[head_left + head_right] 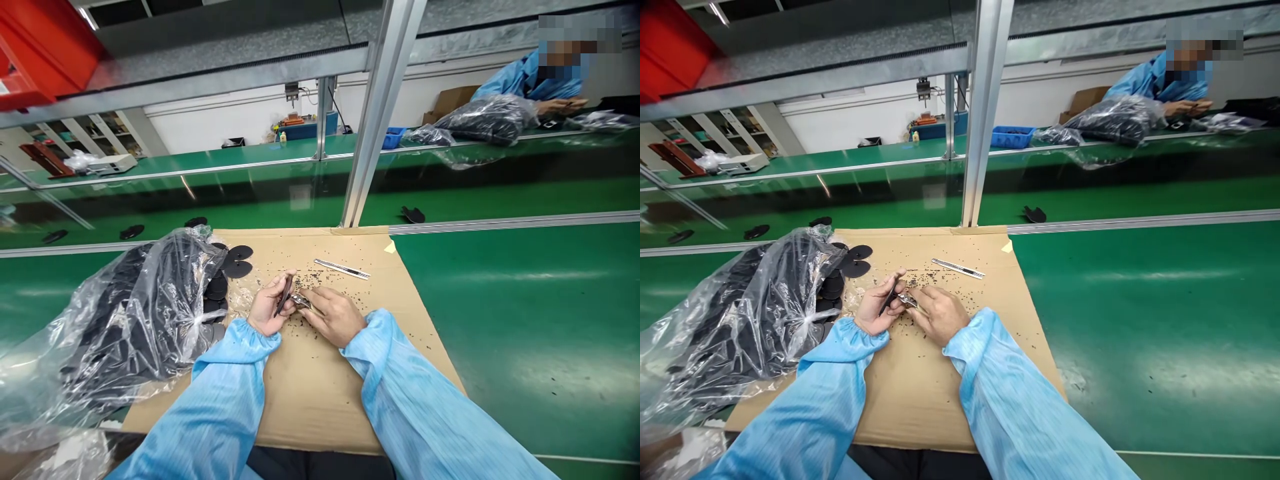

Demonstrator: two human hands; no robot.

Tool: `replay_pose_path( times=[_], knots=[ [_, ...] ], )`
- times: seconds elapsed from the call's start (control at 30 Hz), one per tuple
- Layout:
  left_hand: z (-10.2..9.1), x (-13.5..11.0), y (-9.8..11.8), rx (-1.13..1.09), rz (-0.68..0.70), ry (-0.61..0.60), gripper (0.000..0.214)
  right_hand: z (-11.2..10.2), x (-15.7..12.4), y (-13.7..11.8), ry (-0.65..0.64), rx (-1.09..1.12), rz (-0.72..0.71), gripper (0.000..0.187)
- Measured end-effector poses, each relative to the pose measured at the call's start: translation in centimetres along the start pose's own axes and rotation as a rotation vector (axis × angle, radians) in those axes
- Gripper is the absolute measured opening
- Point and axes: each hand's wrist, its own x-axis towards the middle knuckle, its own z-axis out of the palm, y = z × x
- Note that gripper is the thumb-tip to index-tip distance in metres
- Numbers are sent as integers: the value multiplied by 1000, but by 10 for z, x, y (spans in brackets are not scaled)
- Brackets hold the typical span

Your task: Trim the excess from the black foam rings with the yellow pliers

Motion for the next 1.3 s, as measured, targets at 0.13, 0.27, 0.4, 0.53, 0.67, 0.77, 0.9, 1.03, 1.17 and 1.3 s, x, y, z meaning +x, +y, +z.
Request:
replay_pose_path(
  times=[0.13, 0.27, 0.4, 0.53, 0.67, 0.77, 0.9, 1.03, 1.17, 1.3],
  knots=[
    [-1, 0, -1, 13, 4, -8, 31, -1, 0, 1, -18, -17, -6, 34],
    [-2, 0, -2, 44, 21, -12, 33, -2, 0, 0, -50, -52, -20, 32],
    [-4, 1, -3, 107, 50, 9, 36, -4, 1, 0, -116, -116, -14, 25],
    [-6, 3, -6, 137, 42, 32, 38, -7, 1, 0, -205, -158, -20, 21],
    [-8, 4, -7, 165, 27, 51, 38, -8, 0, -1, -247, -192, -1, 20],
    [-6, 3, -6, 155, 12, 38, 36, -7, 0, -2, -233, -159, 15, 21],
    [-1, 3, -2, 52, 67, 100, 31, -6, -1, -1, -129, -131, 64, 26],
    [1, 4, 1, -54, 132, 208, 26, -6, -1, 7, -78, -189, 121, 32],
    [-1, 6, 2, -149, 135, 208, 23, -6, 0, 13, -141, -219, 144, 39],
    [-3, 6, 3, -281, 105, 108, 19, -5, 3, 14, -185, -242, 164, 42]
  ],
)
